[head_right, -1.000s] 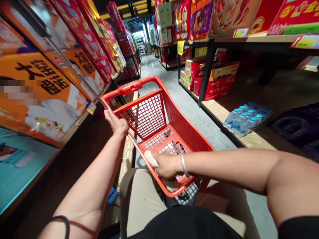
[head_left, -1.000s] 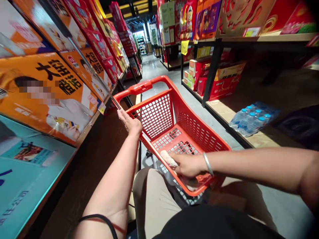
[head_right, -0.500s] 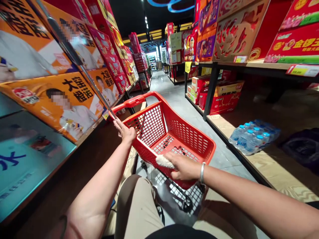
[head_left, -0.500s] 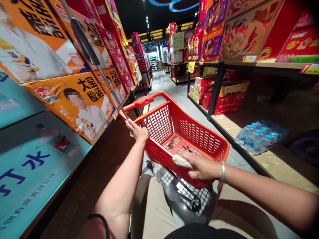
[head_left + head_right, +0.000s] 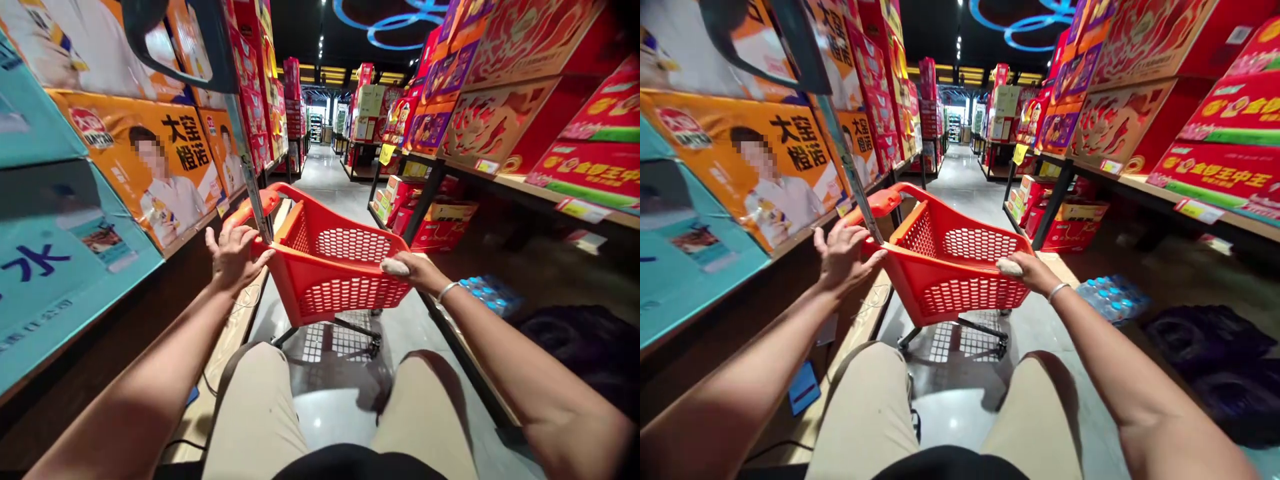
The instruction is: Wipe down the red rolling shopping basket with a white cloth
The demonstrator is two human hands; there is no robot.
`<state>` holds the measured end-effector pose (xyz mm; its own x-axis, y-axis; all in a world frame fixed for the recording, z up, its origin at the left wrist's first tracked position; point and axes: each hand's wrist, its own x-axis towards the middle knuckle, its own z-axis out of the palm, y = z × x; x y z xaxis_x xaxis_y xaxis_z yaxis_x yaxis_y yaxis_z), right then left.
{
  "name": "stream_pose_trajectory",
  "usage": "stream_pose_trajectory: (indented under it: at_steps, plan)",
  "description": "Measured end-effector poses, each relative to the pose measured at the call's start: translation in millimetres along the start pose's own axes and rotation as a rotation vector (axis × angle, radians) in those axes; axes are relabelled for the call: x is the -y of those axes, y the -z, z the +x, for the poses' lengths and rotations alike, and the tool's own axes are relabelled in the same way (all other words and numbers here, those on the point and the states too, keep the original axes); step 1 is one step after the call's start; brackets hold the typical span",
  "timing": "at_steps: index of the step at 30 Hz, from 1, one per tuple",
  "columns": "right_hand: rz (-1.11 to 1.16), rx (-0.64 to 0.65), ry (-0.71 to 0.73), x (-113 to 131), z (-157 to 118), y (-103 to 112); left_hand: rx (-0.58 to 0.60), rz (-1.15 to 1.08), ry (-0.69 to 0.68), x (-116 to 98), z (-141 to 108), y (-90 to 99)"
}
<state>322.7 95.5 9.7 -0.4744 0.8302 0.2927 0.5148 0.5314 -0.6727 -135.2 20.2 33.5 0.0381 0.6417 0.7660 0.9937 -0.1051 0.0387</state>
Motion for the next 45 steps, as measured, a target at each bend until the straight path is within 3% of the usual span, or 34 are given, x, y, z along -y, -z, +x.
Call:
stream_pose_trajectory:
  at_steps: [3,5,8,11,14,20,26,29,34,36,39,42,45]
  plan:
    - [0.512,-0.125,-0.157,30.4,4.3,-18.4,-0.009,0.028,-0.037,-11.7,-4.0,2.2]
    - [0.781,-0.142,-0.205,51.0,6.0,-36.5,-0.007,0.017,-0.056,-22.6,-8.6,5.4]
    - [0.992,-0.098,-0.229,72.0,8.3,-62.2,0.01,0.002,-0.094,-39.5,-16.5,12.6]
    - [1.039,-0.061,-0.217,78.6,12.0,-78.5,0.018,0.011,-0.122,-55.1,-22.7,19.2]
    - [1.026,-0.031,-0.151,79.5,21.1,-82.8,-0.005,0.014,-0.092,-67.9,-27.0,22.2]
    - [0.94,-0.124,0.029,84.3,60.4,-87.4,-0.095,0.018,-0.073,-76.0,-37.1,20.0]
    - [0.491,-0.262,0.201,66.6,81.0,-127.3,-0.135,0.104,-0.125,-73.2,-46.7,27.8]
    - [0.306,-0.113,0.282,60.1,75.2,-127.8,-0.12,0.109,-0.106,-73.8,-48.0,33.5]
    - [0.147,0.23,0.353,72.9,65.1,-90.3,-0.112,0.081,-0.083,-71.5,-49.5,34.6]
    - [0.164,0.267,0.297,79.5,65.4,-85.5,-0.121,0.079,-0.089,-70.5,-50.4,33.0]
    - [0.224,0.106,0.219,84.6,68.8,-97.7,-0.161,0.097,-0.093,-70.5,-51.0,31.5]
    - [0.163,-0.038,0.261,85.1,70.9,-111.7,-0.161,0.122,-0.084,-71.0,-51.4,32.9]
    - [0.036,-0.085,0.236,83.8,71.8,-107.8,-0.103,0.126,-0.066,-71.3,-52.8,35.5]
